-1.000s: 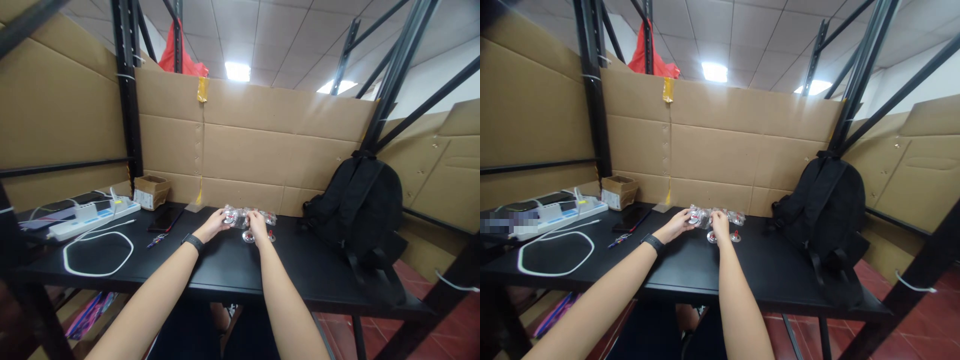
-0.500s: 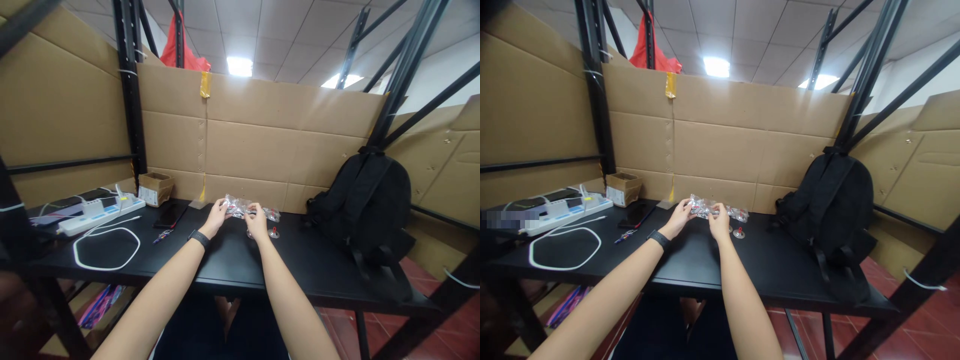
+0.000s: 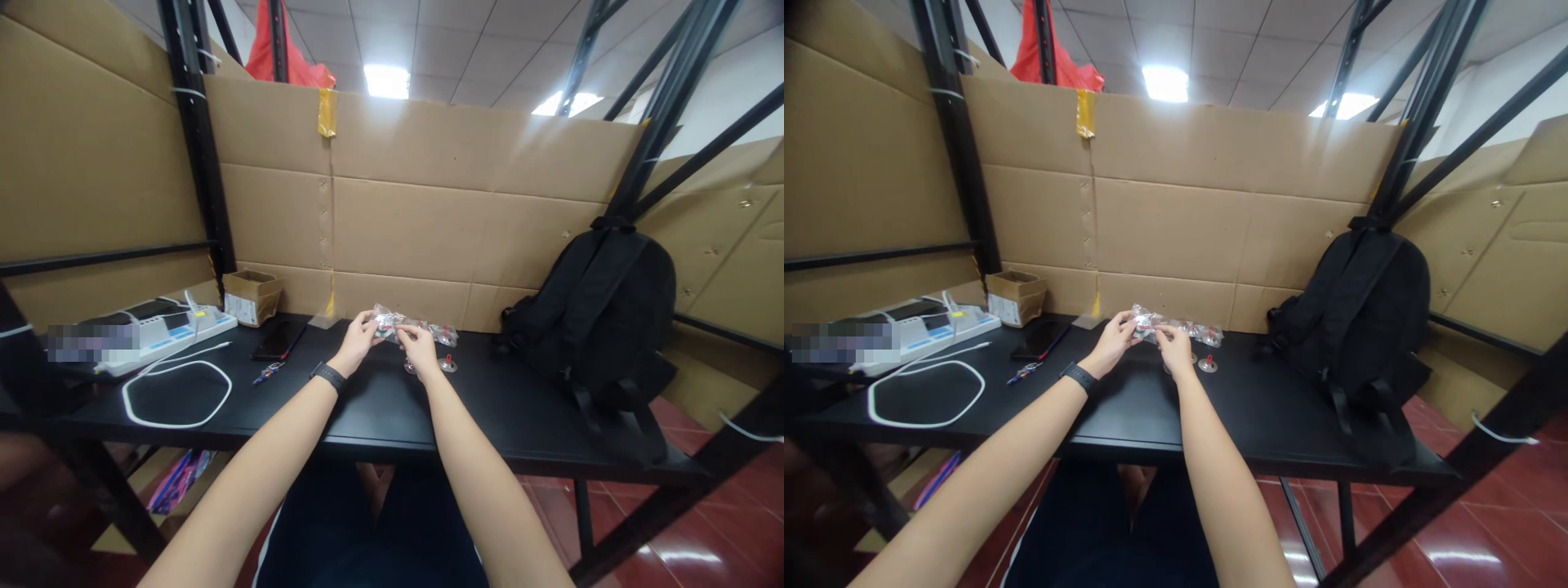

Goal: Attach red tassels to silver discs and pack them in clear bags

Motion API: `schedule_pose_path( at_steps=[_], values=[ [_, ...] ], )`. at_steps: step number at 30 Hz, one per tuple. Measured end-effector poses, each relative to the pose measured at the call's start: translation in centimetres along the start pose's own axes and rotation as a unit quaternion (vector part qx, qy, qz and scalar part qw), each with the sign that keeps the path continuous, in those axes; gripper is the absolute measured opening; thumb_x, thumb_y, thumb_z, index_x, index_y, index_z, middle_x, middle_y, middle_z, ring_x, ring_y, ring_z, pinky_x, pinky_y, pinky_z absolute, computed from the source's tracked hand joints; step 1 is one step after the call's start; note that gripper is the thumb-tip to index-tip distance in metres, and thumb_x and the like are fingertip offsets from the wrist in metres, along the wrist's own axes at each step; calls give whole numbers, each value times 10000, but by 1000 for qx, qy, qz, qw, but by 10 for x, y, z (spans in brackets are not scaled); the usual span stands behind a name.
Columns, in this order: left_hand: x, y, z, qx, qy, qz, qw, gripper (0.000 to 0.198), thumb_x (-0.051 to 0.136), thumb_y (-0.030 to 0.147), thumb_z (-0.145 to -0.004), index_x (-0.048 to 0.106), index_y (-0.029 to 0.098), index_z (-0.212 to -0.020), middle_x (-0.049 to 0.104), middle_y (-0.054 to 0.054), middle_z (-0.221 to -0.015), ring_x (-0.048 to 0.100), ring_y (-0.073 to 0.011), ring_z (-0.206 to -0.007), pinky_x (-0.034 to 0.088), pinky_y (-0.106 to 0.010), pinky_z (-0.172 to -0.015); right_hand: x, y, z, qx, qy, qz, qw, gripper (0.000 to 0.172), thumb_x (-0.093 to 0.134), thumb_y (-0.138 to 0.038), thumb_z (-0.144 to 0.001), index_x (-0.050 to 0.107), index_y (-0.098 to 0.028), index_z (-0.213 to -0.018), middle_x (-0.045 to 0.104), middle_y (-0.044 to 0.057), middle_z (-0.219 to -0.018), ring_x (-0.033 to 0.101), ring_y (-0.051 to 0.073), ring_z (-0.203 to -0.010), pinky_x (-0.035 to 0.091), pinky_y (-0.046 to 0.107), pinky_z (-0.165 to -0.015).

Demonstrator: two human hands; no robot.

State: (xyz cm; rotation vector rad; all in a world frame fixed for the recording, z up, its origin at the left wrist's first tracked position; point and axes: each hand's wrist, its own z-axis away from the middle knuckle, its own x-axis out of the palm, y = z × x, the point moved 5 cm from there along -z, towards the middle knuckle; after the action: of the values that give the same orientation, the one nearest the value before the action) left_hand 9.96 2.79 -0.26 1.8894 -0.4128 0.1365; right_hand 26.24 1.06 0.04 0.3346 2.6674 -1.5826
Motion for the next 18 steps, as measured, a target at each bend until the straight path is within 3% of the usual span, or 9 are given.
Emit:
schedule_pose_path(
  at_steps=[3, 9, 14, 18],
  values=[
    [5, 1, 3, 17, -11, -17, 1000, 379, 660, 387, -875, 543, 201, -1184, 701, -69, -984, 684, -159, -860, 574, -307, -792, -3, 1, -1, -13, 8, -3, 1000, 300, 628, -391, -804, 768, -196, -983, 760, 72, -1004, 683, 227, -904, 544, 348, -794],
    [10, -1, 5, 26, -32, -38, 998, 375, 632, 426, -882, 590, 200, -1179, 700, -73, -1040, 675, -174, -892, 556, -298, -811, -10, -2, 2, -15, 12, -35, 999, 310, 787, -399, -684, 788, -191, -913, 756, 95, -1059, 670, 263, -1055, 465, 403, -995],
    [12, -2, 5, 37, -59, -35, 997, 377, 621, 437, -890, 605, 211, -1191, 694, -81, -1118, 669, -176, -906, 550, -275, -778, -8, 0, 2, 4, -7, -28, 1000, 280, 805, -402, -666, 800, -199, -858, 739, 102, -1119, 645, 280, -1122, 418, 425, -1048],
    [8, -1, 3, 27, -43, -60, 997, 349, 614, 443, -895, 647, 203, -1146, 698, -85, -1140, 666, -181, -927, 530, -230, -705, -7, 0, 2, 3, 1, -36, 999, 254, 811, -420, -644, 793, -199, -770, 735, 102, -1129, 636, 294, -1131, 438, 431, -1021]
  ],
)
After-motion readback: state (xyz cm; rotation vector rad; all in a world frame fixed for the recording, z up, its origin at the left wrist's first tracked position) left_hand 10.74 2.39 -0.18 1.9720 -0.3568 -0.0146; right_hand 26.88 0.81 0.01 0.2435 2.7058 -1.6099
